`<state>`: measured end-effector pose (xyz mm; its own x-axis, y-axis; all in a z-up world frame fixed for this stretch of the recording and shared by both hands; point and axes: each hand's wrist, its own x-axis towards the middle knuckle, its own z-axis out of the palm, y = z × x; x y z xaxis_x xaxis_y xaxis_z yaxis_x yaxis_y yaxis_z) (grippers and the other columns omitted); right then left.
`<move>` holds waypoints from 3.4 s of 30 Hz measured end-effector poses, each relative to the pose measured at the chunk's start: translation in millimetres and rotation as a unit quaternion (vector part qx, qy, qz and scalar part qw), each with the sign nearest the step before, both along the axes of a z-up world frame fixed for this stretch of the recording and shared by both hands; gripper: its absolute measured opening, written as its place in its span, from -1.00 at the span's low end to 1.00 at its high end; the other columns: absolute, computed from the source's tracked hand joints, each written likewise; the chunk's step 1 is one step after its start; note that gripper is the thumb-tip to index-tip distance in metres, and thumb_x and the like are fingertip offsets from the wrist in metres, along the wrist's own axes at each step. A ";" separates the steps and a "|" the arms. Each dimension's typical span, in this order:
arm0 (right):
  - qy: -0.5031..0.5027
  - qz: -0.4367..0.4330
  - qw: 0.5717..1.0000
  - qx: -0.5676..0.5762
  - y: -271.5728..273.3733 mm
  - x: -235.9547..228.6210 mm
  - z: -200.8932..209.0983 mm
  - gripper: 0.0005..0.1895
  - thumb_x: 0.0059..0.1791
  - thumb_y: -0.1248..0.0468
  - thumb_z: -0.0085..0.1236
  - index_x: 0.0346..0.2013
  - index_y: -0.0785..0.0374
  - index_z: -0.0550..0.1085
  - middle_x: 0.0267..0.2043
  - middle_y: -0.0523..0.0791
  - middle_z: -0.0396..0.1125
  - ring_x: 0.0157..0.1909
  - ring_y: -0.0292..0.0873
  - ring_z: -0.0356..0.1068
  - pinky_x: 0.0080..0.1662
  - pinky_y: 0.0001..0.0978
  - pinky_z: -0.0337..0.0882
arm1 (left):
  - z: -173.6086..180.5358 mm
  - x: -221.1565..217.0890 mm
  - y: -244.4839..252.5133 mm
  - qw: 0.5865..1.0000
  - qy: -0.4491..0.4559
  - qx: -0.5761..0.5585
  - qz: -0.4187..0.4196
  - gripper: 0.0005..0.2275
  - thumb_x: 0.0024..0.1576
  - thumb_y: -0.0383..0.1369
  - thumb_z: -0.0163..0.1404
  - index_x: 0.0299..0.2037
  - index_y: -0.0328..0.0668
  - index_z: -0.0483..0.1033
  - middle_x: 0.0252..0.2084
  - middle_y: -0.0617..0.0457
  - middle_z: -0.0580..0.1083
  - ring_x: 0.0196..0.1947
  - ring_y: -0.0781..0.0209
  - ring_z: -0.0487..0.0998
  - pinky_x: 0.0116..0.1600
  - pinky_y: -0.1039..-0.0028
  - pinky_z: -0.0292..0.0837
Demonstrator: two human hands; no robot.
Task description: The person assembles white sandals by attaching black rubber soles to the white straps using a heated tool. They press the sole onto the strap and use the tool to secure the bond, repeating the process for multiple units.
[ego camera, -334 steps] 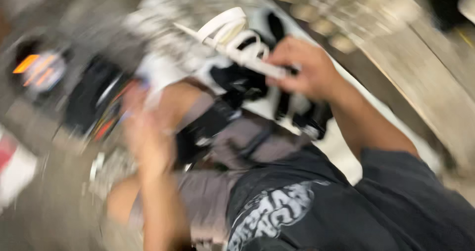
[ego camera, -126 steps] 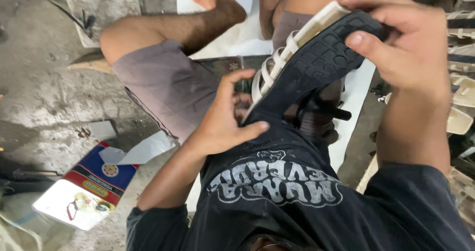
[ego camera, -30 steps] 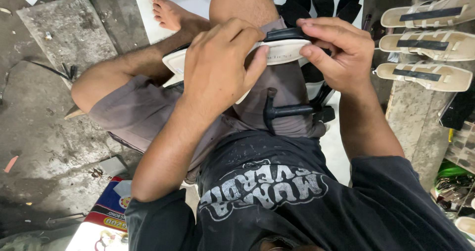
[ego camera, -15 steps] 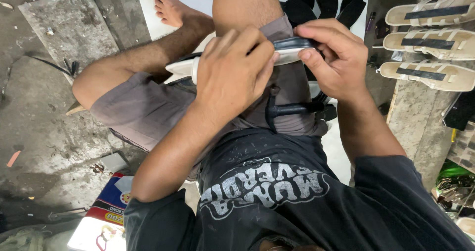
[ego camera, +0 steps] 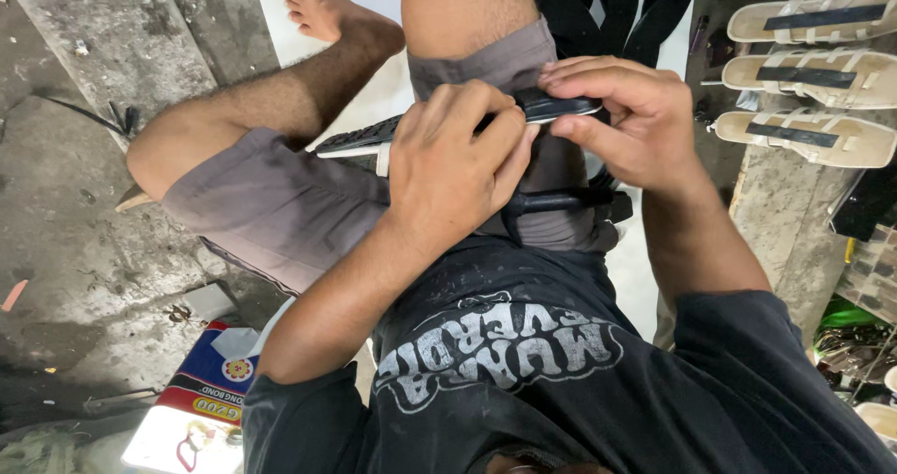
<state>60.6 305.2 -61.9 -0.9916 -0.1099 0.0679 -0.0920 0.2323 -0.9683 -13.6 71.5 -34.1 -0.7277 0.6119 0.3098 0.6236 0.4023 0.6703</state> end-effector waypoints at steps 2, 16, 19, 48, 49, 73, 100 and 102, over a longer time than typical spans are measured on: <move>-0.041 0.010 0.997 -0.071 13.3 3.3 -7.9 -0.64 0.08 0.43 0.30 0.15 0.46 0.46 0.16 0.11 0.42 0.22 -0.04 0.47 0.31 -0.26 0.47 | 1.0 0.1 -0.5 1.000 -0.010 0.001 0.006 -0.88 0.19 -0.34 0.22 -0.27 -0.11 0.53 -0.16 0.19 0.43 -0.15 0.18 0.49 -0.14 0.32 0.37; 0.077 -0.044 0.924 -0.372 -30.5 -14.8 53.5 -0.66 0.09 0.20 0.38 0.06 0.33 0.53 0.11 -0.01 0.45 0.14 -0.10 0.50 0.30 -0.24 0.50 | 50.7 -22.2 -21.9 0.963 -0.166 0.201 -0.063 -0.71 0.14 -0.32 0.25 0.05 -0.13 0.59 -0.01 0.05 0.59 -0.03 0.12 0.61 0.11 0.38 0.47; 0.170 -0.043 0.961 -0.212 -33.0 -21.9 112.0 -0.71 -0.02 0.17 0.37 -0.09 0.26 0.58 -0.08 -0.03 0.51 0.01 -0.09 0.57 0.09 -0.26 0.60 | 69.3 -21.0 -22.1 0.954 -0.150 0.244 -0.093 -0.70 0.14 -0.37 0.26 0.06 -0.14 0.55 0.01 0.03 0.58 0.04 0.12 0.63 0.16 0.41 0.48; 0.156 0.065 0.977 0.131 -48.2 -38.2 115.6 -0.55 -0.02 0.18 0.32 0.07 0.36 0.43 0.07 0.09 0.43 0.12 -0.01 0.48 0.16 -0.21 0.47 | 47.0 13.5 -89.0 0.921 -0.167 0.351 0.012 -0.64 0.27 -0.14 0.19 0.00 -0.24 0.38 0.09 -0.12 0.50 0.05 0.19 0.63 0.15 0.52 0.59; 0.150 0.016 0.975 0.163 -44.8 -35.8 111.2 -0.61 0.01 0.22 0.34 0.05 0.32 0.46 0.07 0.08 0.44 0.10 -0.03 0.49 0.10 -0.30 0.50 | 46.9 13.9 -96.4 0.901 -0.206 0.380 0.039 -0.65 0.34 -0.12 0.12 0.04 -0.21 0.32 0.13 -0.13 0.50 0.07 0.22 0.60 0.19 0.54 0.55; 0.060 0.041 0.997 -0.010 -78.4 -4.0 82.4 -0.80 -0.07 0.42 0.31 -0.18 0.38 0.50 -0.08 0.07 0.40 0.03 0.05 0.52 0.14 -0.18 0.56 | 14.2 27.2 -94.9 0.926 -0.342 0.156 -0.007 -0.59 0.32 -0.26 0.15 0.26 -0.22 0.30 0.04 -0.03 0.53 0.03 0.20 0.59 0.17 0.47 0.47; 0.145 0.127 0.981 -0.014 -85.5 -22.5 52.0 -0.82 -0.09 0.47 0.37 -0.23 0.43 0.54 -0.16 0.09 0.45 -0.03 0.08 0.57 0.08 -0.14 0.63 | -2.0 34.3 -92.1 0.928 -0.315 0.198 -0.015 -0.59 0.27 -0.32 0.24 0.17 -0.19 0.27 0.00 -0.02 0.43 -0.01 0.21 0.49 0.07 0.49 0.38; 0.154 0.125 0.980 -0.026 -81.9 -25.8 50.6 -0.80 -0.09 0.48 0.35 -0.21 0.46 0.53 -0.16 0.08 0.45 -0.02 0.09 0.56 0.09 -0.12 0.62 | -3.9 27.6 -95.3 0.925 -0.321 0.202 -0.038 -0.56 0.28 -0.32 0.26 0.19 -0.20 0.24 0.03 -0.02 0.43 0.04 0.19 0.49 0.14 0.47 0.40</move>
<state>34.8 223.3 -11.4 -0.8662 -0.3345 0.3712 -0.4289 0.1167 -0.8958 14.1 -23.9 -38.0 -0.8007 0.5975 0.0439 0.0620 0.0098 0.9980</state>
